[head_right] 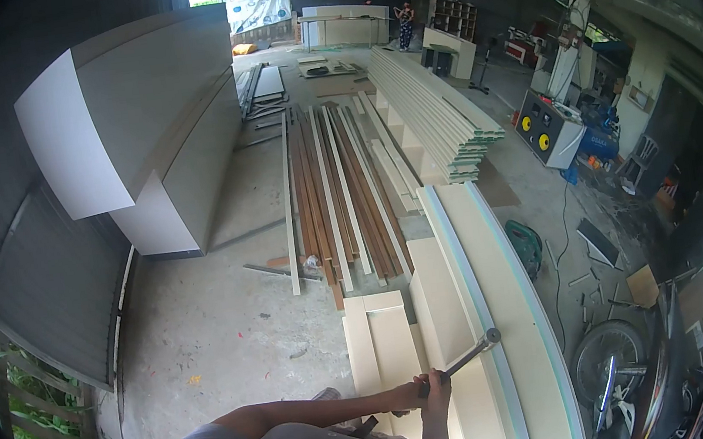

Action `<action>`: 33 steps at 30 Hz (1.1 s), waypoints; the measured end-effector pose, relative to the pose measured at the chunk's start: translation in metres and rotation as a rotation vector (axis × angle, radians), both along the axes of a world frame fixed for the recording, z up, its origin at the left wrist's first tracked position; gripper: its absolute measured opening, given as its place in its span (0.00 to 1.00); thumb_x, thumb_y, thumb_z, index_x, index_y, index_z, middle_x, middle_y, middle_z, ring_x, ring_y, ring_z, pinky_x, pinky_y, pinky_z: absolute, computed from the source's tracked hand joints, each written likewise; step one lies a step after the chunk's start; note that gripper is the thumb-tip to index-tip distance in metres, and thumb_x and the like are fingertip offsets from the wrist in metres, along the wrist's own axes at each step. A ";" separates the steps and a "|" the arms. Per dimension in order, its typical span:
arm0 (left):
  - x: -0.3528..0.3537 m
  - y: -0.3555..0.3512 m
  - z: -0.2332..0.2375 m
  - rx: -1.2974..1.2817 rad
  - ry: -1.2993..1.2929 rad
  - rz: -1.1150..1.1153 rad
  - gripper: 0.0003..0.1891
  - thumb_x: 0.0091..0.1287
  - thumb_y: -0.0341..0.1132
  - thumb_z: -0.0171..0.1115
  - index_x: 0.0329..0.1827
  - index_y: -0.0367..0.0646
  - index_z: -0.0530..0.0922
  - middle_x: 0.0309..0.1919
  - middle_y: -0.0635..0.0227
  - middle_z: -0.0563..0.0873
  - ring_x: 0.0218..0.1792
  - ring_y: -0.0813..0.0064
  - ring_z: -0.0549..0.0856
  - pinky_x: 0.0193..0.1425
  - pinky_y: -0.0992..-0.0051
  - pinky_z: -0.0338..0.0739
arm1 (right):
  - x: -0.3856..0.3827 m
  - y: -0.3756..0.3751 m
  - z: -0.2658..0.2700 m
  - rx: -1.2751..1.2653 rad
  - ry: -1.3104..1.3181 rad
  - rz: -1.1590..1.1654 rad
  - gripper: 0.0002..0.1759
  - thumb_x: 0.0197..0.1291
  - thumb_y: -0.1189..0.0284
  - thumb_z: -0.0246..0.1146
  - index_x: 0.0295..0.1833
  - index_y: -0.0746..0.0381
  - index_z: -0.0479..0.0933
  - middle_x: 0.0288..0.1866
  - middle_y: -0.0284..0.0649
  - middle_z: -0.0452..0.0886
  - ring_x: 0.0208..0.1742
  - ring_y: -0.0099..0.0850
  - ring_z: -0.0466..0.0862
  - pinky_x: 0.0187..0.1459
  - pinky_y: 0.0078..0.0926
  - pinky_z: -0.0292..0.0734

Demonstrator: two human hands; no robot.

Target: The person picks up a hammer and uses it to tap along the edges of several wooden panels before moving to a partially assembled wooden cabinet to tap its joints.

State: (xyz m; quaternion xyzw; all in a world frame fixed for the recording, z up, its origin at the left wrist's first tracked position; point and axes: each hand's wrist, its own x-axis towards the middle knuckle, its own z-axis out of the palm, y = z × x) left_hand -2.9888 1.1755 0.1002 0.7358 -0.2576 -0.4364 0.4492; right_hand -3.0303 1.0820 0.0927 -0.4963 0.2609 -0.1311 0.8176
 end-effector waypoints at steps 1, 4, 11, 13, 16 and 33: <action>0.003 -0.002 -0.008 0.011 0.041 0.032 0.20 0.49 0.46 0.59 0.34 0.35 0.74 0.22 0.59 0.79 0.23 0.67 0.80 0.25 0.70 0.74 | 0.001 -0.006 -0.012 -0.013 0.010 -0.003 0.14 0.59 0.66 0.55 0.40 0.66 0.65 0.28 0.41 0.74 0.30 0.31 0.77 0.34 0.26 0.77; 0.018 0.001 -0.005 -0.036 0.017 -0.037 0.17 0.52 0.43 0.55 0.35 0.37 0.72 0.20 0.64 0.77 0.19 0.72 0.77 0.20 0.72 0.70 | 0.010 -0.003 -0.009 -0.019 0.028 -0.035 0.11 0.56 0.68 0.56 0.36 0.65 0.67 0.26 0.41 0.75 0.30 0.31 0.77 0.35 0.29 0.76; 0.054 0.069 0.013 -0.164 0.025 0.008 0.17 0.53 0.38 0.55 0.38 0.32 0.67 0.15 0.66 0.73 0.14 0.73 0.74 0.14 0.73 0.68 | 0.038 0.078 0.025 -0.016 0.262 -0.075 0.14 0.57 0.64 0.52 0.33 0.65 0.69 0.27 0.41 0.74 0.31 0.32 0.74 0.39 0.31 0.72; 0.080 0.122 0.045 -0.128 0.091 -0.088 0.20 0.52 0.38 0.57 0.42 0.32 0.65 0.15 0.65 0.73 0.13 0.72 0.74 0.13 0.73 0.67 | 0.057 0.110 0.028 0.018 0.369 -0.045 0.13 0.60 0.64 0.49 0.35 0.65 0.66 0.28 0.39 0.69 0.31 0.29 0.68 0.35 0.28 0.67; 0.120 0.164 0.019 -0.102 0.158 -0.007 0.26 0.50 0.42 0.60 0.48 0.34 0.66 0.25 0.60 0.77 0.25 0.65 0.80 0.23 0.70 0.73 | 0.115 0.182 0.064 -0.045 0.535 0.143 0.18 0.63 0.61 0.46 0.46 0.66 0.66 0.40 0.42 0.68 0.43 0.32 0.66 0.44 0.30 0.62; 0.312 0.576 0.101 -0.620 0.153 1.065 0.35 0.62 0.60 0.48 0.61 0.40 0.60 0.48 0.56 0.74 0.50 0.65 0.75 0.54 0.67 0.71 | 0.368 0.502 0.150 -0.085 -0.127 1.395 0.16 0.60 0.59 0.53 0.40 0.63 0.68 0.30 0.35 0.73 0.39 0.24 0.74 0.45 0.22 0.67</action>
